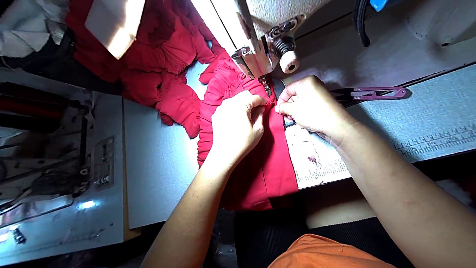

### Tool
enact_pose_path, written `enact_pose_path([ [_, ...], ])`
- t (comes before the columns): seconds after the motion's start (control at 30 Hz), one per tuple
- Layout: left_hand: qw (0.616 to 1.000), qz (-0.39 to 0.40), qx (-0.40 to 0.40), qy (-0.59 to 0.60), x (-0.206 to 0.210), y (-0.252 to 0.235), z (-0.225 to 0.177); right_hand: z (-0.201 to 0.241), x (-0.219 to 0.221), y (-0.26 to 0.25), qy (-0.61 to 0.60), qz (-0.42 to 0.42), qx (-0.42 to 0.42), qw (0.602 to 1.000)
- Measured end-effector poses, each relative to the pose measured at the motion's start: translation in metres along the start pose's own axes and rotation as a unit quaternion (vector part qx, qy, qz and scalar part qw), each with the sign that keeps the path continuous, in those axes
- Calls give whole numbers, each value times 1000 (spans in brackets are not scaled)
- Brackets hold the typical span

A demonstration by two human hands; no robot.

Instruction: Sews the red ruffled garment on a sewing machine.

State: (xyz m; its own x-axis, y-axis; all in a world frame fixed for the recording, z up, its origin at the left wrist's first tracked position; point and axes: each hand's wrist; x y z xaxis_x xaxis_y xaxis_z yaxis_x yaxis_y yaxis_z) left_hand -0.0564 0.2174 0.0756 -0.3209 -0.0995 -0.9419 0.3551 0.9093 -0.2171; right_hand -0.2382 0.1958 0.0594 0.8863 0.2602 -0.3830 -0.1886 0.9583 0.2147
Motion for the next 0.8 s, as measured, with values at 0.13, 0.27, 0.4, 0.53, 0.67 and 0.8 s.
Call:
enact_pose_path([
  [0.13, 1000, -1, -3, 8, 3, 1, -2, -1, -1, -1, -2, 3, -12, 1000],
  [0.27, 999, -11, -38, 36, 8, 3, -3, -1, -1, 0, 14, -5, -13, 1000],
  [0.4, 996, -26, -61, 54, 12, 5, -4, -1, 9, 30, 90, -71, -56, 992],
  [0.53, 995, -58, -60, 57, 17, 7, -5, 1, 30, 67, 184, -106, -37, 977],
  [0.67, 995, -74, -56, 27, 18, 10, -11, -1, 47, 83, 198, -94, -57, 974],
  [0.8, 996, -81, -41, -19, 19, 12, -21, -4, 47, 86, 174, -96, -62, 978],
])
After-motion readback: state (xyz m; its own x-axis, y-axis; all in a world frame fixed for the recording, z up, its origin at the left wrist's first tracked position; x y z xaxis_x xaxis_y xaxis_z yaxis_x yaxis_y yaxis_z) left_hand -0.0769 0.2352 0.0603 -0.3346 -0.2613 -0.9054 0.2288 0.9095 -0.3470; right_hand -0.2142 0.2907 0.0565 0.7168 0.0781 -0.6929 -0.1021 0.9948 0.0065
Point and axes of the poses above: each hand's wrist, its own y-axis away from the middle knuckle, its own x-axis out of the palm, z = x × y, and after that the axes turned 1 degree about -y, right-handed
